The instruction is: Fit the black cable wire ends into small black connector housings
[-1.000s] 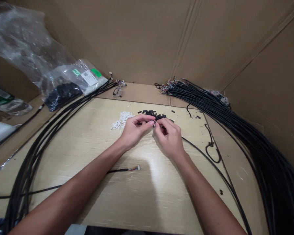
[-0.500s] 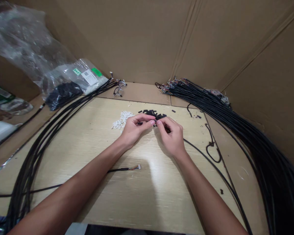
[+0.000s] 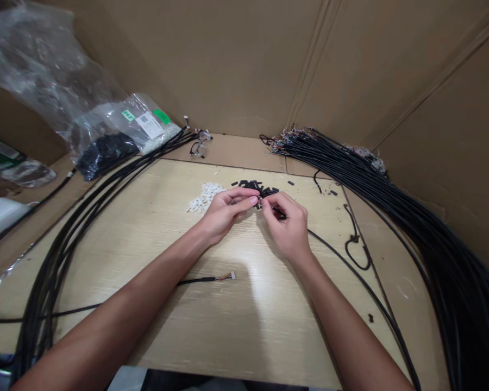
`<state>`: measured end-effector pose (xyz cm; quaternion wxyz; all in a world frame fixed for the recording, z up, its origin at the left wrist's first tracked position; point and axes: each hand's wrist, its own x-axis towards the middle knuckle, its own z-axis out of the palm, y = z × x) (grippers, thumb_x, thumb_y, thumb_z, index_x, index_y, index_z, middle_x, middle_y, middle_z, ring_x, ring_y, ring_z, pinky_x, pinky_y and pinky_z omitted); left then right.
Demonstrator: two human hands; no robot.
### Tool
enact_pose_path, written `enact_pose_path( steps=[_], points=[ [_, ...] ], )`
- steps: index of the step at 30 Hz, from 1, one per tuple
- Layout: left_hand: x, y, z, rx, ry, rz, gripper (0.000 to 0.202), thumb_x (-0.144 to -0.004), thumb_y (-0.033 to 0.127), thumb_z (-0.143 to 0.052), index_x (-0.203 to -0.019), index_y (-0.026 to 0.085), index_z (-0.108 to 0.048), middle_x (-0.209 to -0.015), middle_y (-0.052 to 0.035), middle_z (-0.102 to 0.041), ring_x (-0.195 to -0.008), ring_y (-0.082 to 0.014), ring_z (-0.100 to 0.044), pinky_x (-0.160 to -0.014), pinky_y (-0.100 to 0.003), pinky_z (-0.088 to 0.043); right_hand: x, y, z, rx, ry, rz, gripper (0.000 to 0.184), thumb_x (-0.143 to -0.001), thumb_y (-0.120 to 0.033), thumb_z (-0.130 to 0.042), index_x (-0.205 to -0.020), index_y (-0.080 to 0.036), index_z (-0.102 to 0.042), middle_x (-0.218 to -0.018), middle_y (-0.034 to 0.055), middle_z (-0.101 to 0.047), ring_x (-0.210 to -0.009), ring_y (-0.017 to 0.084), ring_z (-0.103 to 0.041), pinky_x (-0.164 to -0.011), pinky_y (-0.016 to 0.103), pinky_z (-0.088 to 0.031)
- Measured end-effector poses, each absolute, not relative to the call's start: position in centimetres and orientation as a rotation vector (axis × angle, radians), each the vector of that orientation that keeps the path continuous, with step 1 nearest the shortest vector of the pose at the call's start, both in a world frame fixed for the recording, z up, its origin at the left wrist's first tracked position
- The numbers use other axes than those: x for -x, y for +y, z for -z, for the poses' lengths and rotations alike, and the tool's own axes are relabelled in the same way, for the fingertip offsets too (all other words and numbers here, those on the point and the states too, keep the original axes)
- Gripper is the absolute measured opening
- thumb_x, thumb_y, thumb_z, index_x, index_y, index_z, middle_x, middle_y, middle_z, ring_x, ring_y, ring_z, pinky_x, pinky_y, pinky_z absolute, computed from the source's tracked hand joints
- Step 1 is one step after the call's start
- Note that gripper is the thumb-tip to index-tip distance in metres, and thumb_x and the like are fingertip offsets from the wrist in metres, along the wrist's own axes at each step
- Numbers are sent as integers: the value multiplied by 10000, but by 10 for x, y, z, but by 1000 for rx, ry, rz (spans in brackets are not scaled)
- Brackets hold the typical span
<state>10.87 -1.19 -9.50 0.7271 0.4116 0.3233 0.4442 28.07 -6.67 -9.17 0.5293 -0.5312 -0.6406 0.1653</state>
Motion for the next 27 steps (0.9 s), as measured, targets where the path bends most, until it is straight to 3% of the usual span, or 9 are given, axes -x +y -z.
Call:
enact_pose_path(
  steps=[4, 8, 12, 14, 27],
  points=[
    [-111, -12, 96, -952, 718, -1032, 404, -646, 412, -1071, -963, 210, -923, -955, -68, -842, -800, -130, -644, -695, -252, -427, -280, -68, 89, 1259, -1574, -329, 218, -1061, -278, -696, -848, -232, -714, -781, -1, -692, -682, 164, -605, -657, 330, -460],
    [-111, -12, 97, -1032, 701, -1110, 319, -685, 368, -1049, -937, 215, -927, -996, -68, -850, -893, -153, -685, -803, -274, -505, -280, -69, 86, 1261, -1616, -248, 213, -1056, -245, -691, -844, -231, -707, -777, -1, -689, -670, 162, -592, -642, 326, -447],
    [-110, -12, 96, -1017, 710, -1056, 326, -749, 387, -1012, -1014, 212, -935, -880, -45, -807, -614, -71, -457, -580, -253, -312, -280, -69, 87, 1280, -1623, -241, 216, -1065, -244, -675, -851, -232, -698, -788, 3, -687, -681, 166, -592, -651, 328, -450],
    [-109, -12, 96, -1008, 687, -1035, 339, -762, 399, -1004, -1035, 209, -937, -853, -42, -792, -559, -49, -355, -544, -263, -220, -280, -69, 88, 1287, -1629, -251, 218, -1071, -252, -668, -855, -233, -693, -789, 2, -680, -683, 166, -587, -652, 328, -446],
    [-109, -11, 98, -1054, 632, -1025, 362, -828, 417, -978, -1113, 198, -932, -842, -42, -753, -562, -50, -307, -539, -273, -179, -278, -70, 88, 1288, -1680, -216, 229, -1097, -254, -631, -869, -243, -648, -787, -7, -645, -684, 166, -563, -666, 333, -427]
  ],
)
